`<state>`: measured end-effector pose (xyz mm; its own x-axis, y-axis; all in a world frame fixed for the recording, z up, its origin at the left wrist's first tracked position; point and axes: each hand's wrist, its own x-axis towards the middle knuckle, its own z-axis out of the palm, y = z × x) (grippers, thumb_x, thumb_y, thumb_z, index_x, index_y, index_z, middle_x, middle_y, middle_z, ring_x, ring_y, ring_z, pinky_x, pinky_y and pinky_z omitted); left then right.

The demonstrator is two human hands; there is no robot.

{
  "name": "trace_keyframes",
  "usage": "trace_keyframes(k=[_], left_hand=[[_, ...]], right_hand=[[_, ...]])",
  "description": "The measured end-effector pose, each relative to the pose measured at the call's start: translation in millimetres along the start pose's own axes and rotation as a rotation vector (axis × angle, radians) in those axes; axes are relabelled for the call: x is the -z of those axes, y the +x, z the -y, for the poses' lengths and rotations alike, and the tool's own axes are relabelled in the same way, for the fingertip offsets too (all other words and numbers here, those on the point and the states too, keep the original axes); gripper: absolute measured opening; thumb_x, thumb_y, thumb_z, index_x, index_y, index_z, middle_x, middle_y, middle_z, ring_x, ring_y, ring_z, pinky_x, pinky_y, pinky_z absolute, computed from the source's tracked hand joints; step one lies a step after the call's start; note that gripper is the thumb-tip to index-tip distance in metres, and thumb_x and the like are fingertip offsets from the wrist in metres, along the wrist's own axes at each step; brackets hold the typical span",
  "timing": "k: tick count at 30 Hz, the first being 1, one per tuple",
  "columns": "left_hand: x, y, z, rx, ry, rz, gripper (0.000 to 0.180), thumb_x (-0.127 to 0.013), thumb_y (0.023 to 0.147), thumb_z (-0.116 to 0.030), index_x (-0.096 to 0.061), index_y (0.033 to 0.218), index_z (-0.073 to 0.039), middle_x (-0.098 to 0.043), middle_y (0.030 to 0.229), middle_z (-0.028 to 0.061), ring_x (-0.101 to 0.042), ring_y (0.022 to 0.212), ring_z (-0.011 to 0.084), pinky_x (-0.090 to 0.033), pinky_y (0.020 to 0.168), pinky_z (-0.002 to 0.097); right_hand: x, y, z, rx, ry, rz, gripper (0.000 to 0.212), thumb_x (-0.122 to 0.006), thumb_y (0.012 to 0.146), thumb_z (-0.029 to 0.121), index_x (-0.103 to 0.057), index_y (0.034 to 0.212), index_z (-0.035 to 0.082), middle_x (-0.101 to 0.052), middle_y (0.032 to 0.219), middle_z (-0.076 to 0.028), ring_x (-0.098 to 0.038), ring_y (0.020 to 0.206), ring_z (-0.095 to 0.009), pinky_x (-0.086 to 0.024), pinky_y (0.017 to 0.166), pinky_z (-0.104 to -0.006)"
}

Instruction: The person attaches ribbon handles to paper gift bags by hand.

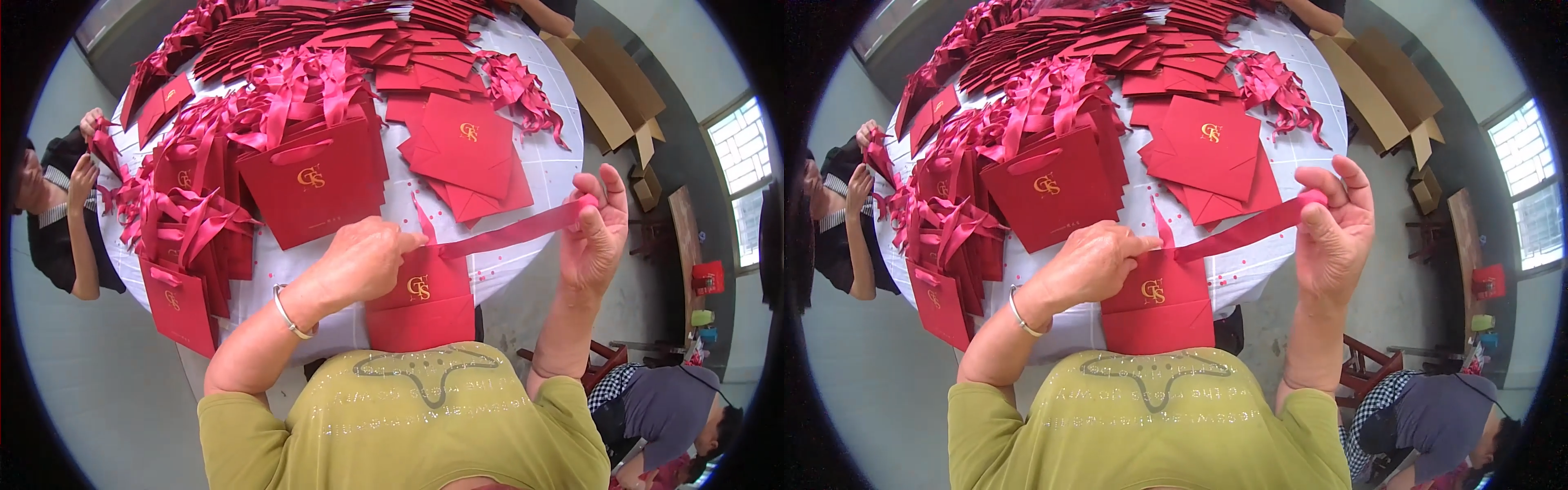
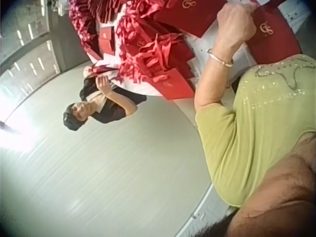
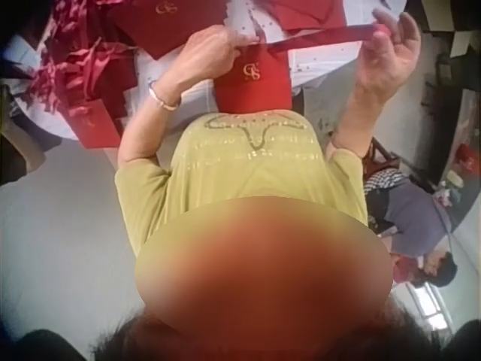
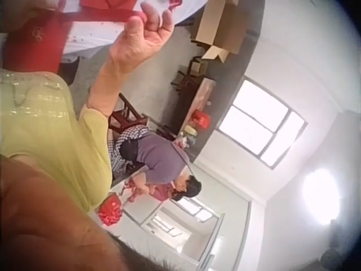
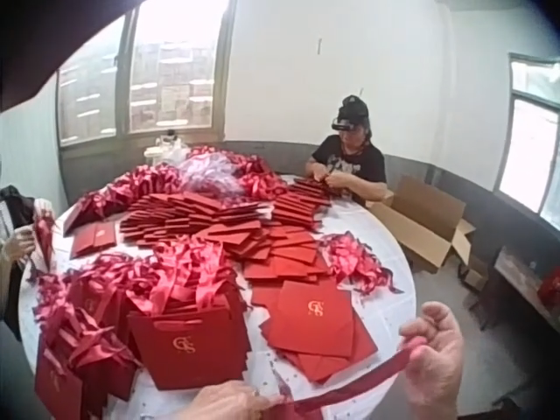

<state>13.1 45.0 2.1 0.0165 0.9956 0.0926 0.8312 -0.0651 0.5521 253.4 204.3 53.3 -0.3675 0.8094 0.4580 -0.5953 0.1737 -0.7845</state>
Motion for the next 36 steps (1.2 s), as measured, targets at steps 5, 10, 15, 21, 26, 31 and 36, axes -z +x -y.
trace_keyframes(k=[5,10,15,21,26,31,36], left_hand=[[10,0,8,0.089,-0.087,0.028,0.025,-0.071,0.079,-0.009,-0.072,0.104,-0.007,-0.073,0.09,0.0134,-0.067,0.087,0.033,-0.053,0.078,0.042],[7,-7,13,0.172,-0.178,0.068,0.026,-0.072,0.079,-0.009,-0.073,0.106,-0.009,-0.072,0.091,0.0157,-0.067,0.078,0.034,-0.054,0.073,0.0417],[14,-13,19,0.105,-0.394,0.134,0.029,-0.062,0.086,0.0,-0.07,0.113,-0.006,-0.071,0.088,0.0127,-0.069,0.067,0.0234,-0.053,0.063,0.0345],[20,-7,31,0.326,-0.937,0.347,0.033,-0.048,0.092,0.006,-0.063,0.121,0.001,-0.068,0.083,0.0053,-0.065,0.06,0.0096,-0.049,0.052,0.0266],[16,-7,43,0.324,-0.823,0.392,0.031,-0.051,0.092,0.004,-0.067,0.119,-0.001,-0.06,0.071,0.0011,-0.056,0.055,0.0067,-0.047,0.051,0.0248],[19,-8,41,0.33,-0.846,0.391,0.029,-0.053,0.093,0.002,-0.069,0.117,-0.002,-0.058,0.069,-0.0013,-0.052,0.053,0.0062,-0.046,0.051,0.0245],[17,-6,42,0.419,-0.85,0.445,0.019,-0.054,0.095,0.0,-0.068,0.107,0.0,-0.057,0.071,-0.0022,-0.051,0.054,0.0058,-0.043,0.05,0.0241]], right_hand=[[-28,18,-12,0.308,-0.399,0.119,0.062,-0.07,0.075,-0.018,-0.048,0.13,0.0,-0.047,0.141,-0.021,-0.058,0.091,-0.011,-0.05,0.082,-0.0228],[-50,19,-17,0.053,-0.393,0.249,0.072,-0.077,0.07,-0.015,-0.045,0.132,0.001,-0.065,0.116,-0.018,-0.06,0.079,-0.01,-0.05,0.073,-0.0205],[-65,-11,-48,-0.045,-0.634,0.575,0.033,-0.075,0.076,-0.008,-0.065,0.105,0.003,-0.072,0.092,-0.007,-0.064,0.071,-0.014,-0.05,0.067,-0.0263],[-65,-31,-78,0.186,-0.839,0.849,0.023,-0.075,0.074,-0.003,-0.068,0.095,0.003,-0.068,0.084,-0.008,-0.062,0.077,-0.026,-0.049,0.071,-0.0372],[-63,-40,-81,0.166,-0.887,0.744,0.021,-0.075,0.075,-0.004,-0.068,0.093,0.003,-0.068,0.083,-0.009,-0.062,0.074,-0.026,-0.049,0.068,-0.0357],[-66,-45,-80,0.155,-0.882,0.67,0.021,-0.076,0.075,-0.004,-0.068,0.093,0.003,-0.068,0.083,-0.009,-0.064,0.073,-0.026,-0.05,0.066,-0.0352],[-64,-50,-78,0.164,-0.906,0.639,0.02,-0.077,0.074,-0.003,-0.068,0.091,0.004,-0.068,0.082,-0.009,-0.065,0.07,-0.026,-0.05,0.064,-0.0351]])
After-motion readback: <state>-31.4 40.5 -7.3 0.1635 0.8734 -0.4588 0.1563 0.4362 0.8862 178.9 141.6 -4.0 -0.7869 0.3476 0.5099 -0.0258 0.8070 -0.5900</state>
